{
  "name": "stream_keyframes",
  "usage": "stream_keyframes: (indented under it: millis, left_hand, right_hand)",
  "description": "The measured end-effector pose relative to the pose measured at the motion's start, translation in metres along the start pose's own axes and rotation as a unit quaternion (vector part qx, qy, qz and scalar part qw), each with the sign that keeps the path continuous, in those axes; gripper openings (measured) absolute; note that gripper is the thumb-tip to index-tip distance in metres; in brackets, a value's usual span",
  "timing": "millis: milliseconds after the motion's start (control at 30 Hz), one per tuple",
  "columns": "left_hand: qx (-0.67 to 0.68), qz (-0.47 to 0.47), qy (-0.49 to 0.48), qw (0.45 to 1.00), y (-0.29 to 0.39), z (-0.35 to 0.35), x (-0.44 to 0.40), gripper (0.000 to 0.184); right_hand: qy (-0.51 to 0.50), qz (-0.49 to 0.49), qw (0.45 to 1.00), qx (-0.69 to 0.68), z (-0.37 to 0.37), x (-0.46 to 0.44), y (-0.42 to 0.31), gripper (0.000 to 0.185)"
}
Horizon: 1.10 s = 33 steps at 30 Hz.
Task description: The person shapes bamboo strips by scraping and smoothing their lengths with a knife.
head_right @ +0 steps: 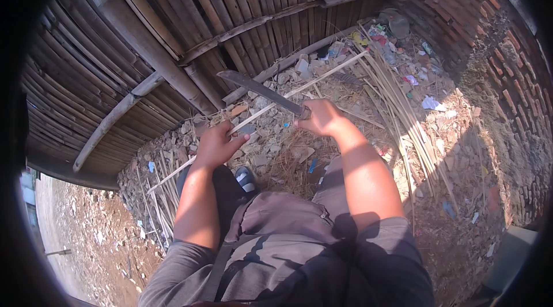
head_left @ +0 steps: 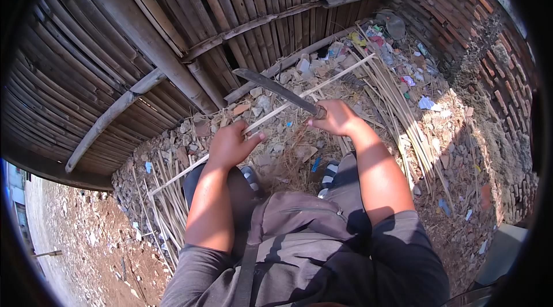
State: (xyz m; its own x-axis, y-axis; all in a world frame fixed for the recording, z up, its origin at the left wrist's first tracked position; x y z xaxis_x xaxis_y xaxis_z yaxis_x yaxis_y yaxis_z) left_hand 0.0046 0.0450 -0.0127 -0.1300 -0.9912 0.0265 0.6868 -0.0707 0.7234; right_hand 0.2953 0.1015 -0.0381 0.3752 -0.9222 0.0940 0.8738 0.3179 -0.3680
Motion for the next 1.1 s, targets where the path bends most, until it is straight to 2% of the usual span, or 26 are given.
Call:
stream_keyframes:
  millis: [133, 233, 267, 400, 500, 533, 633, 767, 900, 933, 1033, 1100]
  left_hand:
    - [-0.022, 0.031, 0.001, 0.999, 0.0, 0.009, 0.002, 0.063]
    - [-0.02, -0.009, 0.024, 0.999, 0.004, 0.0, -0.001, 0.063]
    - [-0.026, -0.012, 0.018, 0.999, 0.005, -0.004, -0.002, 0.062]
    - [-0.031, -0.021, 0.004, 0.999, 0.009, -0.01, -0.002, 0.062]
    - [-0.025, -0.013, -0.001, 1.0, 0.004, -0.004, 0.002, 0.062]
    - [-0.022, -0.01, -0.001, 1.0, 0.004, -0.001, 0.003, 0.062]
    - [-0.018, 0.025, -0.006, 1.0, -0.002, 0.005, 0.002, 0.062]
    - [-0.027, 0.019, -0.006, 0.999, 0.007, -0.006, 0.0, 0.063]
    - [-0.022, 0.01, -0.021, 0.999, 0.007, -0.014, -0.001, 0.063]
    - [-0.022, 0.013, -0.026, 0.999, 0.005, -0.013, 0.0, 0.063]
    - [-0.005, -0.012, 0.006, 1.0, 0.004, -0.002, 0.004, 0.059]
    - [0.009, 0.006, 0.005, 1.0, -0.004, 0.004, 0.002, 0.058]
  right_hand:
    - [0.105, -0.121, 0.987, -0.02, 0.025, 0.003, 0.037, 0.054]
    - [0.057, -0.092, 0.994, 0.013, 0.023, 0.005, 0.022, 0.053]
    - [-0.007, -0.105, 0.994, -0.029, 0.014, 0.008, 0.018, 0.051]
    - [-0.004, 0.016, 0.997, 0.074, -0.004, 0.007, -0.017, 0.051]
    - [-0.034, -0.015, 0.999, -0.021, -0.003, 0.001, 0.0, 0.054]
    - [-0.036, -0.052, 0.997, -0.044, 0.006, 0.0, 0.006, 0.058]
    - [0.117, -0.056, 0.992, -0.004, 0.02, -0.006, 0.03, 0.062]
    - [0.047, -0.054, 0.997, -0.024, 0.005, 0.003, 0.022, 0.062]
    - [-0.039, 0.003, 0.995, 0.095, 0.001, 0.011, -0.02, 0.056]
    - [-0.045, -0.012, 0.996, 0.07, 0.0, 0.011, -0.016, 0.056]
    - [-0.006, -0.055, 0.998, -0.025, 0.015, 0.007, 0.007, 0.055]
    - [0.036, -0.084, 0.995, -0.038, 0.02, 0.001, 0.028, 0.058]
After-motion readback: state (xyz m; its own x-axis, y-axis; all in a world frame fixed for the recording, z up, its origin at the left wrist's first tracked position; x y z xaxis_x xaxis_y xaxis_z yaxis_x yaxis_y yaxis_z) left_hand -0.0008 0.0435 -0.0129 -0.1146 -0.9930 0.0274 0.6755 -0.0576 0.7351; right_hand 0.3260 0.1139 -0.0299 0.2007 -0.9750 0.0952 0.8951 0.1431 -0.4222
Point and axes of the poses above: each hand's wrist, its own x-axis away from the middle knuckle, its own z-axis out of the back of the hand, y = z × x, the point moved 8 cm from there along -x, towards the middle knuckle, and after that the axes turned 13 degrees about x, right-handed, at the moved point
